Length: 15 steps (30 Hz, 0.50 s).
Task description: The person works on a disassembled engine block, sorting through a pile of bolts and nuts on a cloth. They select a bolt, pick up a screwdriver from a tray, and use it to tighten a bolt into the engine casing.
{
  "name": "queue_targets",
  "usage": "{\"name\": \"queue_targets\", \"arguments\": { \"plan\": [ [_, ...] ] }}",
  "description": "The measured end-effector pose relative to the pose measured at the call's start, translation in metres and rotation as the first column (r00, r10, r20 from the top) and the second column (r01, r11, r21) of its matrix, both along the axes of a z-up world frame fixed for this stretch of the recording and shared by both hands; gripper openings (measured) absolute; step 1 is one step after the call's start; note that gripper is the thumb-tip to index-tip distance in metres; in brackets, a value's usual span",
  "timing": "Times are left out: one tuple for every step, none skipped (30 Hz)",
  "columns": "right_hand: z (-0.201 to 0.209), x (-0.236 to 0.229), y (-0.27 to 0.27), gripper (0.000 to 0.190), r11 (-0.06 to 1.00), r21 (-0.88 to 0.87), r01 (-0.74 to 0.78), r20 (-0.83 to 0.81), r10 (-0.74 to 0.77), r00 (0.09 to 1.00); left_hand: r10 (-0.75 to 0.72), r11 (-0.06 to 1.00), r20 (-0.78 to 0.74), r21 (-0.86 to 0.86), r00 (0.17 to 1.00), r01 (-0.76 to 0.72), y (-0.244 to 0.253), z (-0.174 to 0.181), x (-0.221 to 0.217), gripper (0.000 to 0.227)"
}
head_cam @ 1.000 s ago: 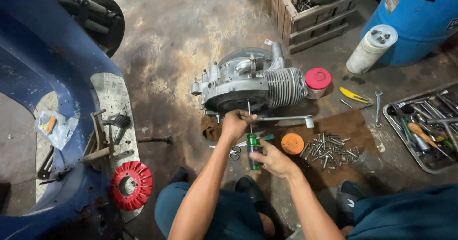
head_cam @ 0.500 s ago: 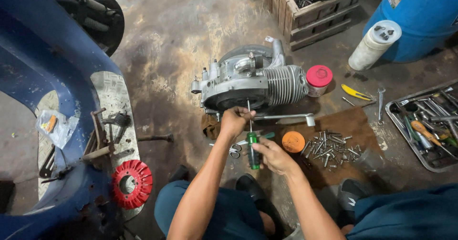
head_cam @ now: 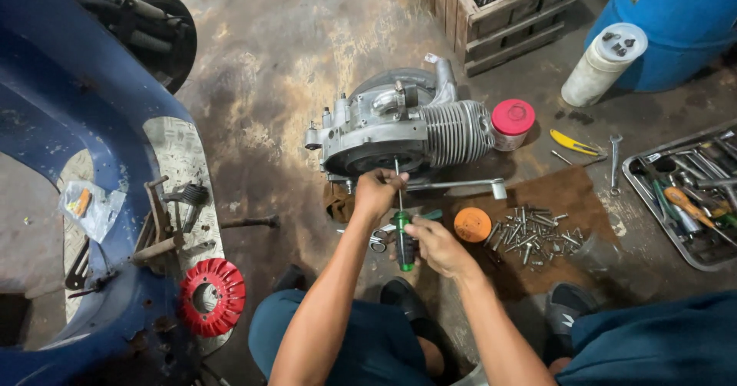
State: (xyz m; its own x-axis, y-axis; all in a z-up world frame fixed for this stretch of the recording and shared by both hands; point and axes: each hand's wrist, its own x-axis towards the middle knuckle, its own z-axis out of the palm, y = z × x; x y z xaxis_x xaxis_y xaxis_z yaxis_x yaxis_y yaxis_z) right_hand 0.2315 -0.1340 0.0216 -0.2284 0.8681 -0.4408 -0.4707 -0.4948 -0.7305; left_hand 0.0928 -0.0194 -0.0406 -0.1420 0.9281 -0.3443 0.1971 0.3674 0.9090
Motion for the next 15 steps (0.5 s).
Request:
{"name": "queue_targets", "arguments": {
  "plan": [
    [-0.008, 0.002, 0.0, 0.037, 1.0, -0.004, 0.003, -0.001, -0.003, 1.0, -0.003, 1.0, -0.001, -0.004, 1.0, 0.003, -0.001, 0.0, 0.002, 0.032],
    [-0.017, 0.004, 0.001, 0.032, 1.0, 0.006, -0.002, 0.024, 0.002, 1.0, -0.003, 1.0, 0.009, -0.021, 1.0, 0.003, -0.002, -0.001, 0.004, 0.028],
    [-0.025, 0.006, 0.004, 0.027, 1.0, 0.02, -0.008, 0.049, 0.007, 0.999, -0.002, 0.999, 0.02, -0.033, 1.0, 0.002, -0.001, 0.0, 0.006, 0.026],
    [-0.021, 0.005, 0.003, 0.027, 1.0, 0.022, -0.006, 0.049, 0.005, 0.999, -0.004, 1.0, 0.019, -0.031, 1.0, 0.004, 0.0, 0.004, 0.009, 0.026],
    [-0.018, 0.003, 0.001, 0.026, 0.996, 0.092, -0.011, 0.074, 0.004, 0.997, 0.017, 0.999, 0.094, -0.041, 0.995, -0.013, -0.001, 0.007, 0.012, 0.027],
    [-0.014, 0.001, -0.001, 0.027, 0.987, 0.162, -0.017, 0.098, 0.001, 0.995, 0.038, 0.998, 0.168, -0.052, 0.985, -0.029, -0.003, 0.01, 0.014, 0.029],
    [-0.019, 0.0, 0.0, 0.027, 0.987, 0.162, -0.018, 0.097, 0.002, 0.995, 0.038, 0.998, 0.166, -0.052, 0.985, -0.03, -0.004, 0.014, 0.013, 0.029],
    [-0.024, -0.001, 0.002, 0.031, 0.988, 0.149, -0.031, 0.079, 0.019, 0.997, 0.01, 0.999, 0.069, -0.053, 0.998, -0.007, -0.005, 0.019, 0.012, 0.029],
    [-0.029, -0.001, 0.002, 0.035, 0.99, 0.136, -0.044, 0.064, 0.035, 0.997, -0.019, 0.998, -0.027, -0.057, 0.999, 0.017, -0.007, 0.023, 0.012, 0.029],
    [-0.028, 0.002, 0.004, 0.035, 0.99, 0.136, -0.044, 0.064, 0.035, 0.997, -0.018, 0.998, -0.026, -0.057, 1.0, 0.017, -0.004, 0.017, 0.01, 0.029],
    [-0.026, 0.005, 0.005, 0.033, 0.993, 0.086, -0.075, -0.04, 0.078, 0.996, 0.03, 0.999, 0.067, -0.041, 0.997, -0.028, -0.001, 0.01, 0.008, 0.033],
    [-0.025, 0.009, 0.007, 0.032, 0.993, 0.04, -0.11, -0.146, 0.115, 0.983, 0.077, 0.997, 0.16, -0.028, 0.984, -0.073, 0.001, 0.004, 0.006, 0.042],
    [-0.033, 0.007, 0.007, 0.032, 0.993, 0.042, -0.109, -0.145, 0.114, 0.983, 0.076, 0.997, 0.16, -0.026, 0.984, -0.072, 0.001, 0.005, 0.005, 0.042],
    [-0.041, 0.006, 0.007, 0.024, 0.997, 0.025, -0.067, -0.165, 0.07, 0.984, 0.081, 0.997, 0.172, -0.028, 0.982, -0.077, 0.0, 0.007, 0.004, 0.04],
    [-0.049, 0.005, 0.007, 0.016, 1.0, 0.006, -0.023, -0.183, 0.024, 0.983, 0.084, 0.996, 0.185, -0.031, 0.979, -0.08, -0.001, 0.009, 0.004, 0.039]
  ]
}}
